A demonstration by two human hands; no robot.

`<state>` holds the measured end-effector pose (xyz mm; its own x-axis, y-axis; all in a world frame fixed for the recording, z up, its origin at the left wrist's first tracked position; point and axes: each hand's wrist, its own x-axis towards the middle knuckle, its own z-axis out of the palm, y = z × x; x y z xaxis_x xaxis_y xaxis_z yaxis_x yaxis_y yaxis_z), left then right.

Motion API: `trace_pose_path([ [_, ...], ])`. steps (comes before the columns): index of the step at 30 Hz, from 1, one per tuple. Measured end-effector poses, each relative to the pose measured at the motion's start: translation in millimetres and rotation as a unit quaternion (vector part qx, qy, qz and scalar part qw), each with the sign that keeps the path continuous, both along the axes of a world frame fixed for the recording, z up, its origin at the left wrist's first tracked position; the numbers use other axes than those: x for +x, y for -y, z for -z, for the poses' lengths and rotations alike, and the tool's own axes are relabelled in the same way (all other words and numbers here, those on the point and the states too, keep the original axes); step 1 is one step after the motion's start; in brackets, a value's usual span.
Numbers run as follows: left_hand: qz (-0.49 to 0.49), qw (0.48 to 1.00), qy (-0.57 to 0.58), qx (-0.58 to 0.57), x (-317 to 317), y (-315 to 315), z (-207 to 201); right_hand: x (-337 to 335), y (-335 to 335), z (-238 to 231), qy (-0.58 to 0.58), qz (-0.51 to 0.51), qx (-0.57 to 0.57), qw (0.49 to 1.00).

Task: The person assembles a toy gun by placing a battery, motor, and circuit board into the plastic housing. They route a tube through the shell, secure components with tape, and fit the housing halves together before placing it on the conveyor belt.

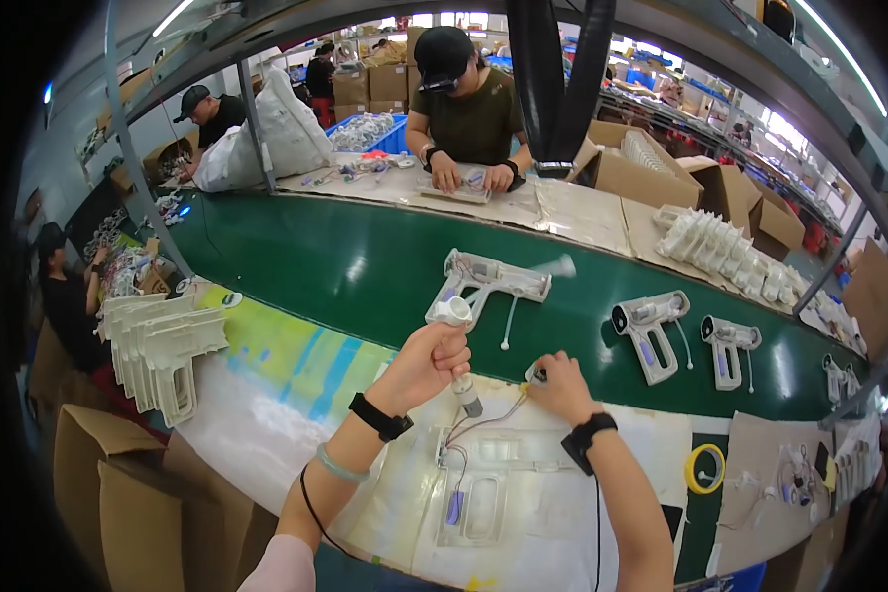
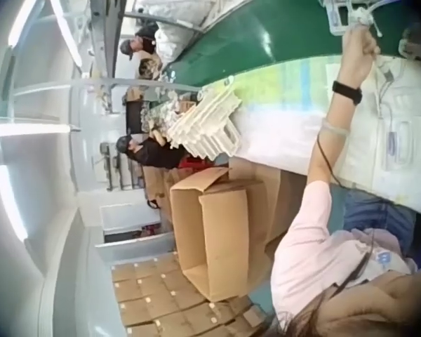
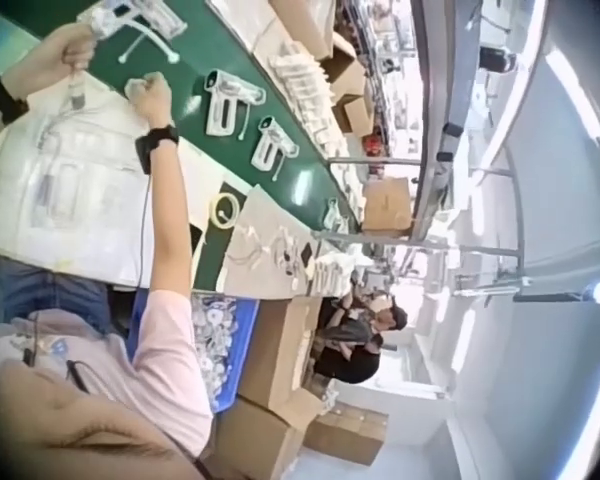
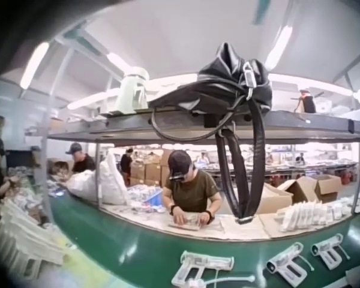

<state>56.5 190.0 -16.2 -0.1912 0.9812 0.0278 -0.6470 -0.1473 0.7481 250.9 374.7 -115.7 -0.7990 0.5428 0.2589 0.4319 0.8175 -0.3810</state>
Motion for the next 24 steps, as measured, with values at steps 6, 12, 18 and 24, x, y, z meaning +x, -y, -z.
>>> trace_pose_path([
  [6,-0.054,0.998,-0.030,0.001,-6,-8,-8,-10,16,5,-0.029,0.158,-0.053,0.986],
  [12,-0.022,0.986,-0.132,-0.102,-14,-47,14,-19,1,16,-0.091,0.137,-0.011,0.986],
  [18,0.008,0.964,-0.235,-0.124,-13,-75,32,6,21,-38,-0.037,0.115,-0.109,0.987],
  [24,-0.069,0.778,-0.608,-0.144,-1,-44,40,24,74,-109,-0.120,0.024,-0.439,0.890],
])
